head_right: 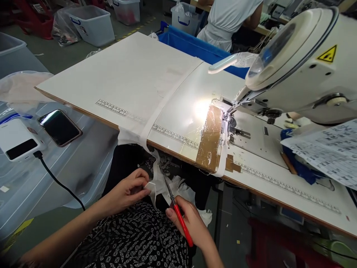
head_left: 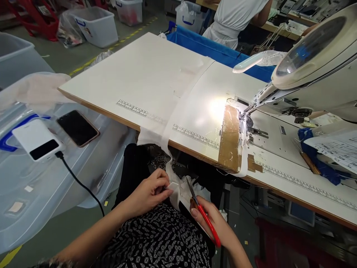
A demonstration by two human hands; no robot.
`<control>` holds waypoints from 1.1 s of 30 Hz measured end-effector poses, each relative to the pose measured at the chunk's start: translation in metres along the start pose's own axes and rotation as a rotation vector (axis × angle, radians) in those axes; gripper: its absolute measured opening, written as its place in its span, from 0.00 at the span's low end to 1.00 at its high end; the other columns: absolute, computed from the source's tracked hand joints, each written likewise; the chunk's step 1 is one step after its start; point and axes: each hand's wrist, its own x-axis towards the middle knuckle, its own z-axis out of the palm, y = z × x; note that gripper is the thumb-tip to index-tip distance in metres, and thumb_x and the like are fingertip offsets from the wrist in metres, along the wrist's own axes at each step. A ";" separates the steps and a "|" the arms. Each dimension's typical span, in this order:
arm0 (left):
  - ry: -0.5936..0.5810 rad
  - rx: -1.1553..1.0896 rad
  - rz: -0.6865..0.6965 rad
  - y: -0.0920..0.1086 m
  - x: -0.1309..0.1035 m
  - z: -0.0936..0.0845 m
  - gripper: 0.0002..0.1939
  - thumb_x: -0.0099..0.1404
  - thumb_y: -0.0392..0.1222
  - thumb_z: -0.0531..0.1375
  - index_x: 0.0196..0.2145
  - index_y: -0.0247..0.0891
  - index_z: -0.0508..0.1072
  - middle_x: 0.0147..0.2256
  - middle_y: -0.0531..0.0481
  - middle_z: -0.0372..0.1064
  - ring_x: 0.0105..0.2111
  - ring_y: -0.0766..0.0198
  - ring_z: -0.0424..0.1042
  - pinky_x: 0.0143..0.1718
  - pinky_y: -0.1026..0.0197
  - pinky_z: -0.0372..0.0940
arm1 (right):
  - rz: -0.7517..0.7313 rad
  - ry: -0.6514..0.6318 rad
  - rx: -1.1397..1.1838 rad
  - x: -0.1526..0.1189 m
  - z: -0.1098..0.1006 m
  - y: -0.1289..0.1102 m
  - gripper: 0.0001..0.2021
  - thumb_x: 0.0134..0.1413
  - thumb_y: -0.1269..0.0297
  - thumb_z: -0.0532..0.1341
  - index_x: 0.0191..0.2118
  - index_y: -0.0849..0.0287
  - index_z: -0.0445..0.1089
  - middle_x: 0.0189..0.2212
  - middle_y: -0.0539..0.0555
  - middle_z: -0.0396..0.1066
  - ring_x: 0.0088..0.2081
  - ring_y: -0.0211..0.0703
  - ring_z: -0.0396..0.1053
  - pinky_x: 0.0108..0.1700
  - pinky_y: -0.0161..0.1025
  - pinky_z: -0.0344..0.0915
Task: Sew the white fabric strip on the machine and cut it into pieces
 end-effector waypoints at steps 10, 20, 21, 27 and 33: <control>-0.161 -0.551 -0.289 0.004 0.004 -0.001 0.22 0.60 0.58 0.63 0.36 0.32 0.70 0.29 0.42 0.77 0.30 0.57 0.78 0.31 0.63 0.70 | -0.035 -0.202 -0.068 0.018 -0.014 -0.007 0.22 0.60 0.42 0.57 0.29 0.55 0.53 0.25 0.45 0.52 0.27 0.37 0.50 0.29 0.35 0.49; -0.139 -0.559 -0.346 0.002 0.007 -0.005 0.24 0.58 0.59 0.65 0.31 0.32 0.72 0.25 0.44 0.77 0.27 0.61 0.78 0.28 0.66 0.69 | -0.009 -0.257 -0.167 0.027 -0.015 -0.008 0.24 0.58 0.42 0.58 0.26 0.55 0.50 0.23 0.43 0.48 0.25 0.35 0.48 0.26 0.34 0.45; -0.145 -0.559 -0.351 0.001 0.007 -0.006 0.24 0.58 0.60 0.65 0.31 0.31 0.72 0.25 0.43 0.77 0.26 0.61 0.78 0.28 0.66 0.68 | -0.007 -0.254 -0.179 0.027 -0.015 -0.008 0.24 0.58 0.42 0.58 0.26 0.55 0.50 0.23 0.43 0.48 0.25 0.35 0.48 0.26 0.34 0.45; -0.159 -0.552 -0.371 -0.003 0.007 -0.007 0.26 0.56 0.61 0.65 0.33 0.30 0.73 0.24 0.43 0.77 0.25 0.60 0.77 0.27 0.65 0.68 | 0.026 -0.171 -0.377 0.028 -0.013 -0.013 0.24 0.57 0.42 0.58 0.25 0.54 0.49 0.21 0.43 0.51 0.23 0.35 0.49 0.25 0.34 0.44; -0.161 -0.531 -0.373 -0.005 0.006 -0.008 0.27 0.56 0.62 0.65 0.34 0.30 0.73 0.24 0.43 0.76 0.25 0.60 0.77 0.27 0.65 0.68 | 0.014 -0.068 -0.535 0.029 -0.008 -0.017 0.24 0.58 0.43 0.57 0.25 0.54 0.48 0.21 0.45 0.55 0.23 0.36 0.51 0.26 0.35 0.45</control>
